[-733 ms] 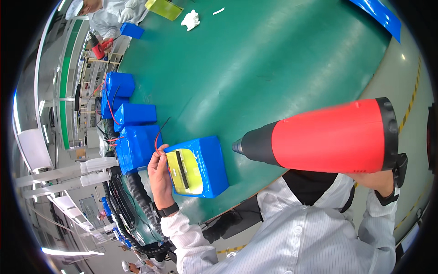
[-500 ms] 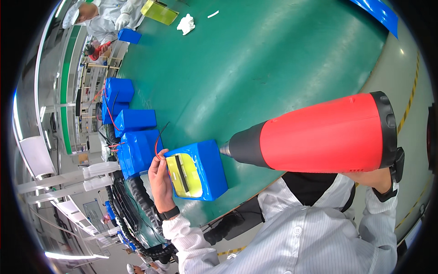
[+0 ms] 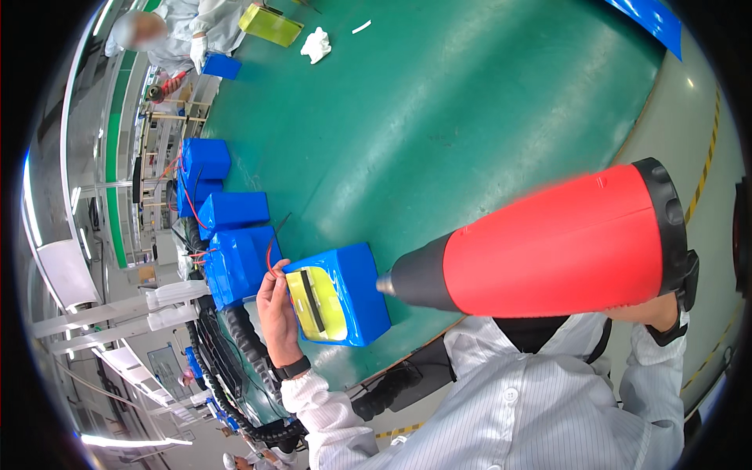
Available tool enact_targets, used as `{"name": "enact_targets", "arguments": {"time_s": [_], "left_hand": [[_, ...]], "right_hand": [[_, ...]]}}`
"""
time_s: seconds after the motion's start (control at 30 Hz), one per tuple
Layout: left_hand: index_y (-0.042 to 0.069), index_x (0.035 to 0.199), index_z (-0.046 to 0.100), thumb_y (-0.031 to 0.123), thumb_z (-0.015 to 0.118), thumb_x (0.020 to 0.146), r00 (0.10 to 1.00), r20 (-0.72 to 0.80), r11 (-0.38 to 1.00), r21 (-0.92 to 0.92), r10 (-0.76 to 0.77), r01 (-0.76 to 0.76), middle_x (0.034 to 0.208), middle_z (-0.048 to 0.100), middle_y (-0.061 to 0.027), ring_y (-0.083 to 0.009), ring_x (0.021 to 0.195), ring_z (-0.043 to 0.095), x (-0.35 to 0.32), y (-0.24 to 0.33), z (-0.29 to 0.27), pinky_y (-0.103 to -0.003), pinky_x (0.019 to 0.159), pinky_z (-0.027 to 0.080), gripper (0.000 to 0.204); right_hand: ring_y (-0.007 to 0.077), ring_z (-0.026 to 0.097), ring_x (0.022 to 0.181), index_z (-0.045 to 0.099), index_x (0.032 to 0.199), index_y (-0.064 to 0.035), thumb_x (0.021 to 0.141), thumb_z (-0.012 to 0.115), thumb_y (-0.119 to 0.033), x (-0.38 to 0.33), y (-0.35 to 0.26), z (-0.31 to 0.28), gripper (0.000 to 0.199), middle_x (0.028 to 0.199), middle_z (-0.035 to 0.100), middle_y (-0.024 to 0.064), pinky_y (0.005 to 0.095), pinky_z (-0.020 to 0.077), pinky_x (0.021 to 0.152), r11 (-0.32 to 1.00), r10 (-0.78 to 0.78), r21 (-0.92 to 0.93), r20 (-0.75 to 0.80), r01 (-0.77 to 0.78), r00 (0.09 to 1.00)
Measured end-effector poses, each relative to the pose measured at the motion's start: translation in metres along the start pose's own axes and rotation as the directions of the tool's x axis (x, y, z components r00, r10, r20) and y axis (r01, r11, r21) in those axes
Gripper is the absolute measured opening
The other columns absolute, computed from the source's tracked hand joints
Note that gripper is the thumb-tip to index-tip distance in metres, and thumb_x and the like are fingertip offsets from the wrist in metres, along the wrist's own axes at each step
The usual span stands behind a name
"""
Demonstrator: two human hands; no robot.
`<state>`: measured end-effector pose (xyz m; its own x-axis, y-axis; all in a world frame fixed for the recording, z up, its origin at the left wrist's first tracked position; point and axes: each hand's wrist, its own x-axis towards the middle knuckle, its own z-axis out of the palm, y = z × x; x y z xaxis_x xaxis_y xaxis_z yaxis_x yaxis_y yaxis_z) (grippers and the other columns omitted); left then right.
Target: Using a heat gun to shrink plastic wrapping onto large blue battery packs at an industrial workstation.
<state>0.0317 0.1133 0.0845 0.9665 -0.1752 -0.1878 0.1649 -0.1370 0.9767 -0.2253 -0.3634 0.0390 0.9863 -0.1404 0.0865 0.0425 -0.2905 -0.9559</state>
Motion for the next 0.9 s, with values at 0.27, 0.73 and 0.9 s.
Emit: {"name": "enact_targets", "arguments": {"time_s": [0.27, 0.73, 0.9], "left_hand": [[0.004, 0.107, 0.064, 0.012, 0.062, 0.100, 1.000, -0.013, 1.000, -0.012, -0.028, 0.028, 0.129, 0.061, -0.0056, -0.0078, 0.098, 0.058, -0.001, -0.003, -0.006, -0.026, 0.088, 0.046, 0.011], [0.002, 0.109, 0.065, 0.013, 0.062, 0.101, 1.000, -0.020, 1.000, 0.015, -0.020, 0.020, 0.127, 0.063, -0.0061, -0.0071, 0.097, 0.058, 0.001, -0.005, -0.005, -0.025, 0.088, 0.045, 0.014], [0.003, 0.109, 0.065, 0.012, 0.061, 0.101, 0.998, -0.007, 0.998, 0.006, -0.062, 0.062, 0.127, 0.063, -0.0055, -0.0070, 0.097, 0.058, 0.001, -0.002, -0.003, -0.025, 0.087, 0.045, 0.013]], "right_hand": [[0.0256, 0.071, 0.093, 0.070, 0.111, -0.0050, 0.074, 0.088, -0.014, 0.010, -0.006, 0.003, 0.042, 0.105, 0.073, 0.0081, 0.0365, 0.0555, 0.082, 0.998, 0.010, 0.066, 0.019, -0.011, 1.000], [0.0258, 0.071, 0.094, 0.070, 0.112, -0.0053, 0.074, 0.088, -0.014, 0.021, -0.014, 0.010, 0.043, 0.106, 0.073, 0.0081, 0.0365, 0.0556, 0.082, 0.985, 0.069, 0.155, 0.011, -0.070, 0.998], [0.0258, 0.071, 0.094, 0.070, 0.112, -0.0054, 0.074, 0.088, -0.014, 0.026, -0.014, 0.016, 0.043, 0.106, 0.073, 0.0081, 0.0365, 0.0556, 0.082, 0.966, 0.116, 0.232, -0.006, -0.111, 0.993]]}}
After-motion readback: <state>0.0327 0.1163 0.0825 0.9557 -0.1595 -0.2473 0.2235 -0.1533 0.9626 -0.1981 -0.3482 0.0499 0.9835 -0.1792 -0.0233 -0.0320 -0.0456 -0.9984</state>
